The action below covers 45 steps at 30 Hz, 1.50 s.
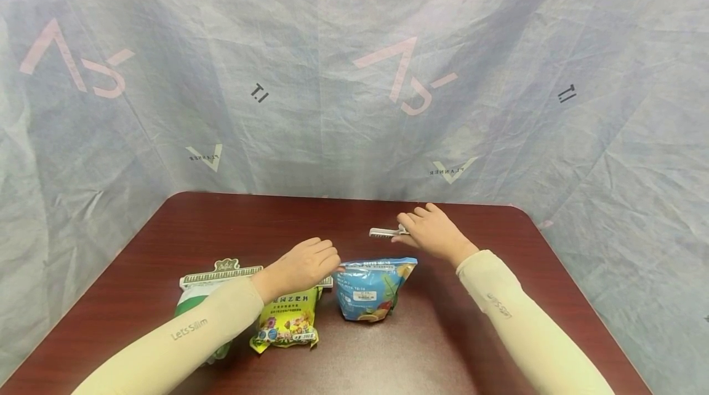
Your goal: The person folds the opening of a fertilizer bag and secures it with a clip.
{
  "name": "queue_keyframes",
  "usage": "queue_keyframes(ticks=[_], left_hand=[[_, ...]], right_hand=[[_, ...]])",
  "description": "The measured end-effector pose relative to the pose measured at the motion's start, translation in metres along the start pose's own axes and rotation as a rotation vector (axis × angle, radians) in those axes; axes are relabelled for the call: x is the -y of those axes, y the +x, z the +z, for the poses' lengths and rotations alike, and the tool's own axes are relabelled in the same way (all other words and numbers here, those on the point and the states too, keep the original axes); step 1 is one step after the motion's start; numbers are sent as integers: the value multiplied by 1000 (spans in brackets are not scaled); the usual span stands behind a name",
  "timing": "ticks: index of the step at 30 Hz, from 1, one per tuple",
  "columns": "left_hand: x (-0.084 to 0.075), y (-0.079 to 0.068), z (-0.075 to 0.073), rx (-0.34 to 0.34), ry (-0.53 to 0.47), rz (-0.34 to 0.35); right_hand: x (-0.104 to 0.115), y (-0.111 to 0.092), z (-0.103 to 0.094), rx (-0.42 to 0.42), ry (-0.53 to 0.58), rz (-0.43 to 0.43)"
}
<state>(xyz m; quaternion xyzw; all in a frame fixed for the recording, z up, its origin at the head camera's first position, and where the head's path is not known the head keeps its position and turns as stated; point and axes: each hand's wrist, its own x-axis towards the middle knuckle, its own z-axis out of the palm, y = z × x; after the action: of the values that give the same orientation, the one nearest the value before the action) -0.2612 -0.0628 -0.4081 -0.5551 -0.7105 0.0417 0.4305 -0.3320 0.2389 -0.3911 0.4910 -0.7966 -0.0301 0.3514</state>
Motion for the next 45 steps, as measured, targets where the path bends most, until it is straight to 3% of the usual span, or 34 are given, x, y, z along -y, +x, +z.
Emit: queue_keyframes(ticks=[8, 24, 32, 45], left_hand=[[0, 0, 0, 3, -3, -5], [0, -1, 0, 13, 1, -12], [0, 0, 0, -2, -1, -7], [-1, 2, -2, -18, -5, 0]], right_hand=[[7, 13, -20, -61, 10, -32], [26, 35, -56, -69, 130, -85], [28, 38, -61, -191, 178, -163], [33, 40, -64, -226, 129, -229]])
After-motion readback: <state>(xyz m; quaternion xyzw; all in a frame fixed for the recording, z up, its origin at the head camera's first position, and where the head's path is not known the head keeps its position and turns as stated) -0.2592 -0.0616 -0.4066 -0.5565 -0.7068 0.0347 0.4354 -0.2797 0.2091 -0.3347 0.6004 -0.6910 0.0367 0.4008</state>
